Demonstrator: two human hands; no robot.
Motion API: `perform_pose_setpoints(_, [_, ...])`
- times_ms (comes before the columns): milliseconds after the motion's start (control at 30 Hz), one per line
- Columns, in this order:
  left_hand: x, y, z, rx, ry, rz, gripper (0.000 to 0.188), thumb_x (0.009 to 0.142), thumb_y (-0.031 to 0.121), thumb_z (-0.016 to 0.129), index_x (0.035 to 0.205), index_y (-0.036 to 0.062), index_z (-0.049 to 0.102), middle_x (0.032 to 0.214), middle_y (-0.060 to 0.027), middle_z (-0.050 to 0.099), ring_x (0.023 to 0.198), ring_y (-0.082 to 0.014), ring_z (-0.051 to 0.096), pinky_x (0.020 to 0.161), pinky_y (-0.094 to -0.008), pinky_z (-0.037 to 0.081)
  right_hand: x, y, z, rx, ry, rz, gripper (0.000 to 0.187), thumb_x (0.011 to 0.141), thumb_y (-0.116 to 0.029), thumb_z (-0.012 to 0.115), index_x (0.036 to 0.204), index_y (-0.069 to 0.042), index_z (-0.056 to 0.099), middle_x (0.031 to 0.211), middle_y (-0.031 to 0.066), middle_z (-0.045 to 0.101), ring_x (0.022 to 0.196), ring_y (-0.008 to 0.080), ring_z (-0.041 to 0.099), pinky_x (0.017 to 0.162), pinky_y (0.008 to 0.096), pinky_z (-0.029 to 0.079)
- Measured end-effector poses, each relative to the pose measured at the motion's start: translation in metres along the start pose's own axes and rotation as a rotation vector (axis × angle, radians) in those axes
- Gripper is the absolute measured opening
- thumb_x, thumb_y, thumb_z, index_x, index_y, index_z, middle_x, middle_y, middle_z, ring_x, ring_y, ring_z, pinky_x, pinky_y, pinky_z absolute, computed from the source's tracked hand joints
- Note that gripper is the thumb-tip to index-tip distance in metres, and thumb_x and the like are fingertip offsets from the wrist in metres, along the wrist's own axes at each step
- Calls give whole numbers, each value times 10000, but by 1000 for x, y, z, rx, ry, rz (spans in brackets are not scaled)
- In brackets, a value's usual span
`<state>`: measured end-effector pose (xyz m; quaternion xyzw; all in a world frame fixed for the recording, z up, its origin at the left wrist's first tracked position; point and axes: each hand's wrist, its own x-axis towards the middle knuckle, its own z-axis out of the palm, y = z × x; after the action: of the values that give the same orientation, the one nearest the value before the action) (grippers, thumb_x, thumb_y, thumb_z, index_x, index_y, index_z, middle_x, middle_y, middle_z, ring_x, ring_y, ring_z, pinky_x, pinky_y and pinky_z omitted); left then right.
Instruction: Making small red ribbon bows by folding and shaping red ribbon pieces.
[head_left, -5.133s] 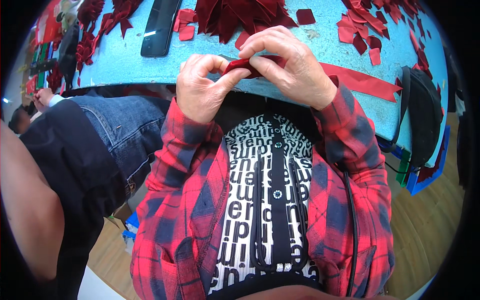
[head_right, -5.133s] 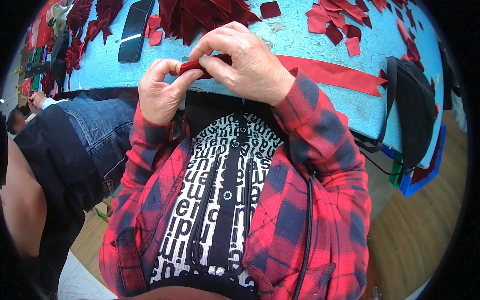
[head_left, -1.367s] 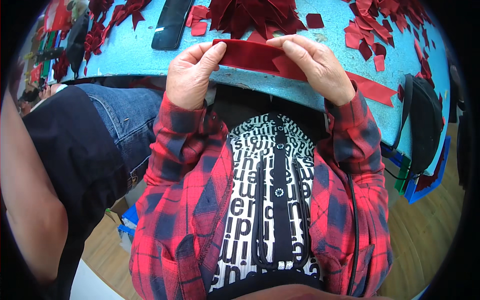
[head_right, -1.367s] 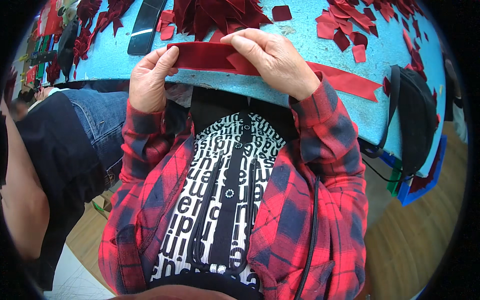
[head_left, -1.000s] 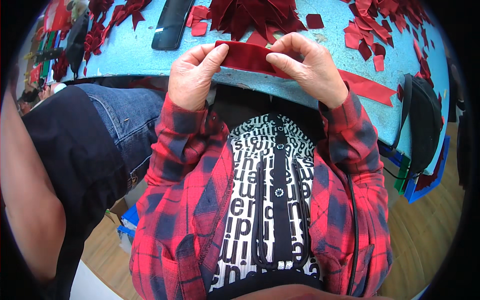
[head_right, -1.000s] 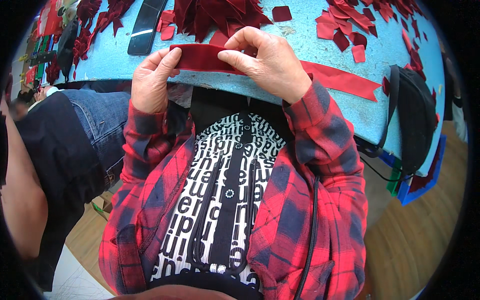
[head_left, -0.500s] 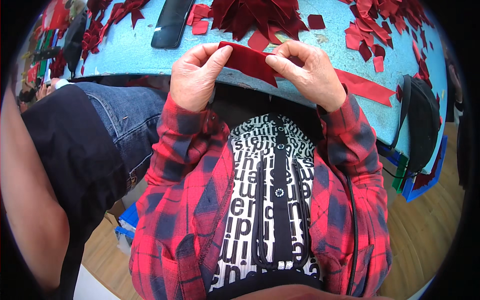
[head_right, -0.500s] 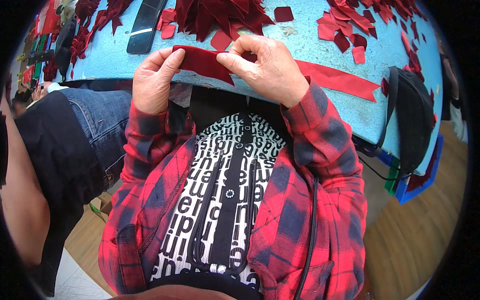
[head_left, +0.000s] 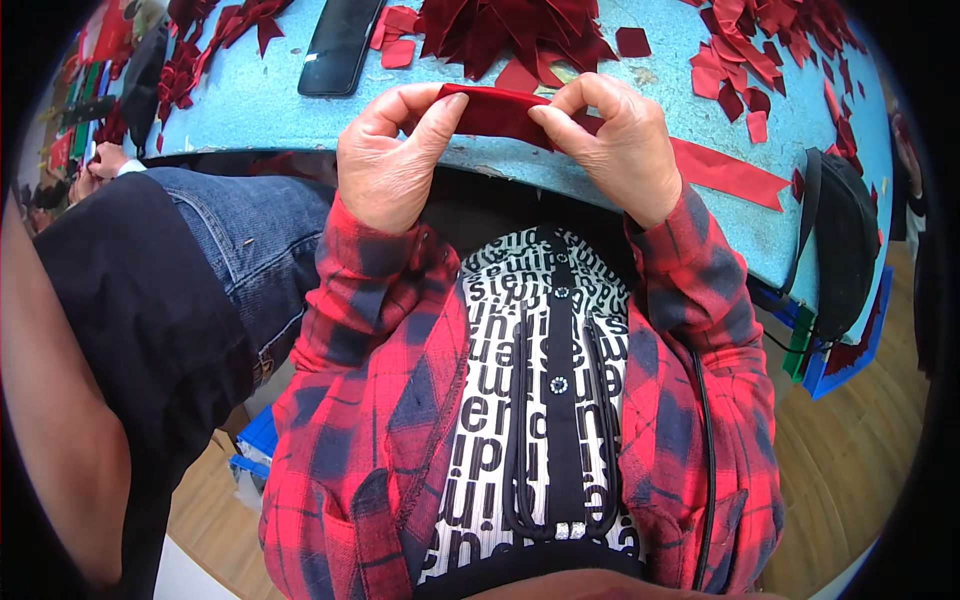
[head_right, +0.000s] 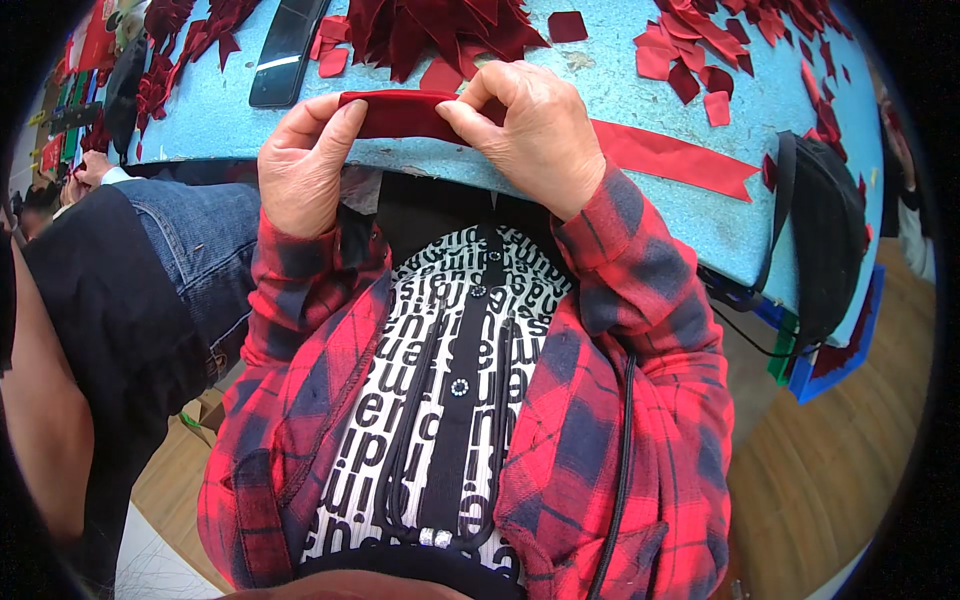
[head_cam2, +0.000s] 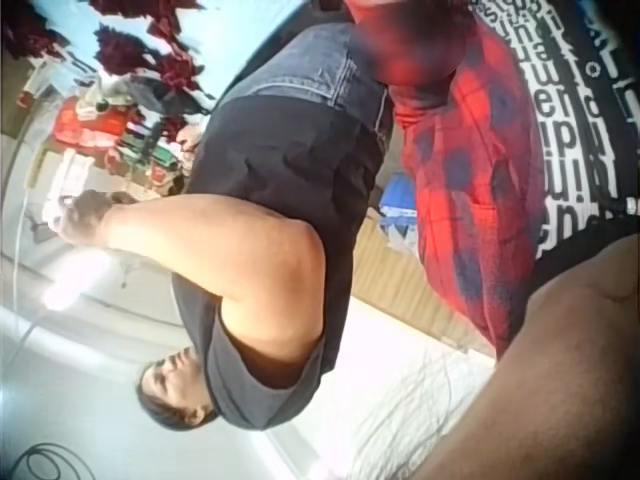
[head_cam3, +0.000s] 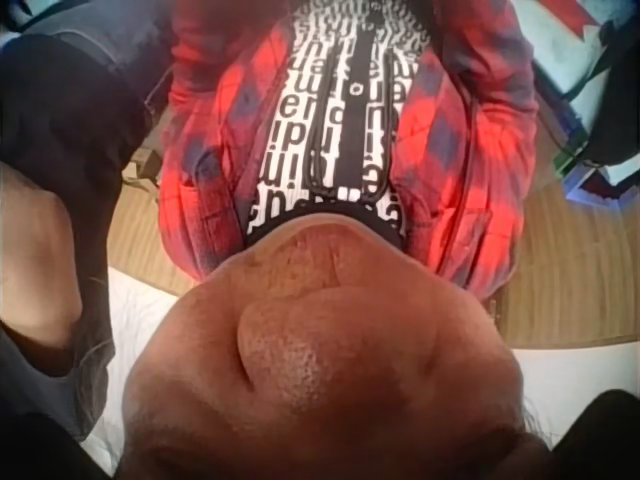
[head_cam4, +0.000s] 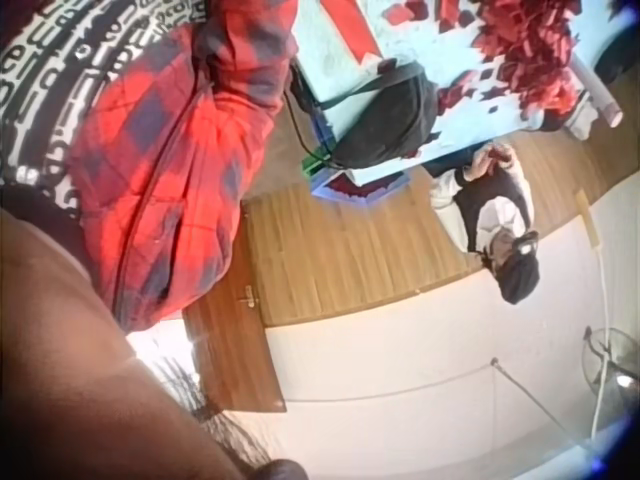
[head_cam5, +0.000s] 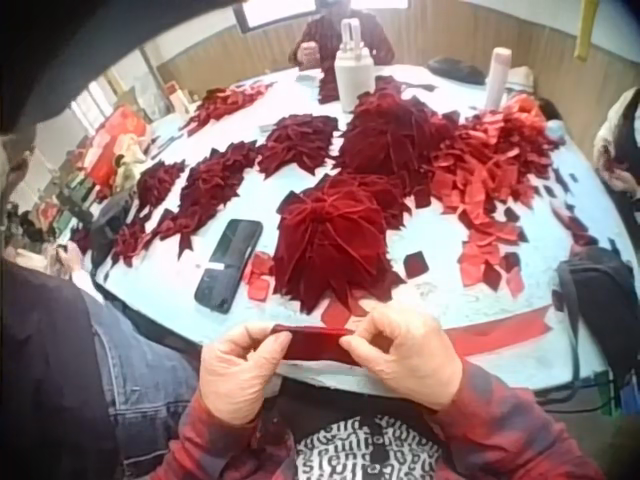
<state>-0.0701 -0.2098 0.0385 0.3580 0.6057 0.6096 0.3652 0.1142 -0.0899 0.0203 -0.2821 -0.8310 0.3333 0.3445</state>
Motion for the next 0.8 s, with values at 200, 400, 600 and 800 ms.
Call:
perform_pose_setpoints(200, [1,0,4,38,-1,67,129,926,96,728,993,-7,690,868,3,681,793,-53,588,734,-211,473,-2,-5,0,100,35,80,169,812,-141,781,890,-56,657,749,61,661,657,214,631,636,344,519])
perform_pose_setpoints(400, [-2,5,11,-19,-71,62,103,935,83,708,993,4,677,915,-4,671,835,-57,580,756,-217,472,-2,-9,-11,100,-51,14,301,824,-52,690,1123,-61,709,768,76,624,665,181,607,629,317,499])
perform_pose_setpoints(600, [-2,9,23,-44,-125,63,98,923,55,713,1003,11,677,916,4,671,823,-50,578,749,-211,470,-11,-18,-28,315,-48,254,157,817,-23,654,951,-23,735,765,76,620,637,171,593,609,312,490])
perform_pose_setpoints(800, [1,18,27,50,-267,9,130,922,14,688,1052,8,681,923,12,678,806,-42,593,724,-193,483,-20,-21,-42,153,14,96,134,798,-10,640,911,-22,712,772,87,630,639,184,612,604,310,493])
